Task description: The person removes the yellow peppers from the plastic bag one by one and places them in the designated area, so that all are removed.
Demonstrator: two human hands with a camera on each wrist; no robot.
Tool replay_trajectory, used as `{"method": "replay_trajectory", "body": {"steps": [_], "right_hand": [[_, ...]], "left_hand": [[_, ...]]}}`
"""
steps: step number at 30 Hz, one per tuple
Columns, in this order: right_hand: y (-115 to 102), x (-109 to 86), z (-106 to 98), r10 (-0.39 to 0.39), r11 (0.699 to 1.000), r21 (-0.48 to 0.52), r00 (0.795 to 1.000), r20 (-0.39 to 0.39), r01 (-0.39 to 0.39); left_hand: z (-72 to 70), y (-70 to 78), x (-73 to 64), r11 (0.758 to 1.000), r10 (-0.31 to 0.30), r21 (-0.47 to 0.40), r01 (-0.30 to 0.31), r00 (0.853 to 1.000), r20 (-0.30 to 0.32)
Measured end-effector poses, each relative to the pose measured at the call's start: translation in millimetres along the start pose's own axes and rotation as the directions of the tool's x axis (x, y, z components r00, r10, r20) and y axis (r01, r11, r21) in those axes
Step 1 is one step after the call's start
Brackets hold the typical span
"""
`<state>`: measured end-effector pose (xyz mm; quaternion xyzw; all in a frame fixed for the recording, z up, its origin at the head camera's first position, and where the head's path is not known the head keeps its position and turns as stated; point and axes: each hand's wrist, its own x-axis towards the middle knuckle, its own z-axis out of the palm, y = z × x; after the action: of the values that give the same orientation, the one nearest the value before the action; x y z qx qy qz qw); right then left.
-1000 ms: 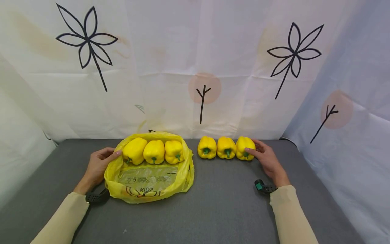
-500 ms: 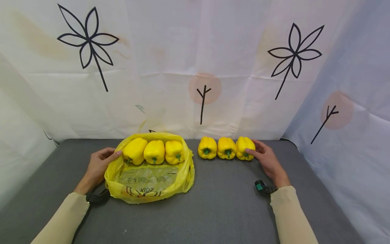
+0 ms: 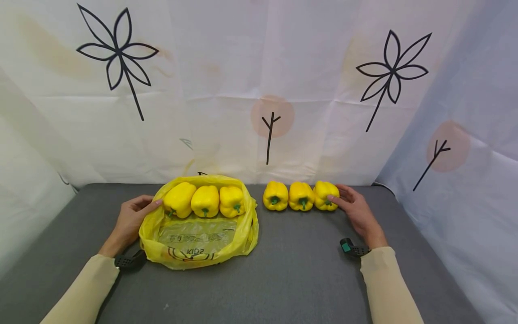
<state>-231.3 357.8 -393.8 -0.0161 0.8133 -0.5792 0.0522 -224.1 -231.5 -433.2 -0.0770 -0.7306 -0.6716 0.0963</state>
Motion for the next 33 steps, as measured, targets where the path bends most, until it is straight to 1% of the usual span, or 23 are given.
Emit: {"method": "replay_trajectory", "body": {"steps": [7, 12, 17, 24, 33], "right_hand": [[-4, 2.3, -4, -0.002, 1.0, 0.009, 1.0, -0.028, 0.002], [-9, 1.5, -6, -0.029, 1.0, -0.01, 0.999, -0.041, 0.029], [-19, -4.1, -10, -0.062, 0.997, -0.038, 0.996, -0.061, 0.06], [-35, -9.1, -12, -0.097, 0.993, -0.067, 0.993, -0.06, 0.093], [-53, -15.1, -9, -0.165, 0.982, -0.104, 0.985, -0.052, 0.159]], "left_hand": [[-1.6, 1.2, 0.5, 1.0, 0.003, 0.02, -0.003, 1.0, 0.006], [-1.4, 1.0, 1.5, 1.0, 0.003, 0.012, -0.003, 1.0, 0.01], [-0.6, 1.3, 2.3, 1.0, 0.006, 0.005, -0.006, 1.0, 0.012], [0.2, 1.4, 2.0, 1.0, -0.003, -0.025, 0.003, 1.0, 0.007], [-0.4, 0.2, 0.0, 1.0, -0.013, -0.01, 0.013, 1.0, 0.001]]}}
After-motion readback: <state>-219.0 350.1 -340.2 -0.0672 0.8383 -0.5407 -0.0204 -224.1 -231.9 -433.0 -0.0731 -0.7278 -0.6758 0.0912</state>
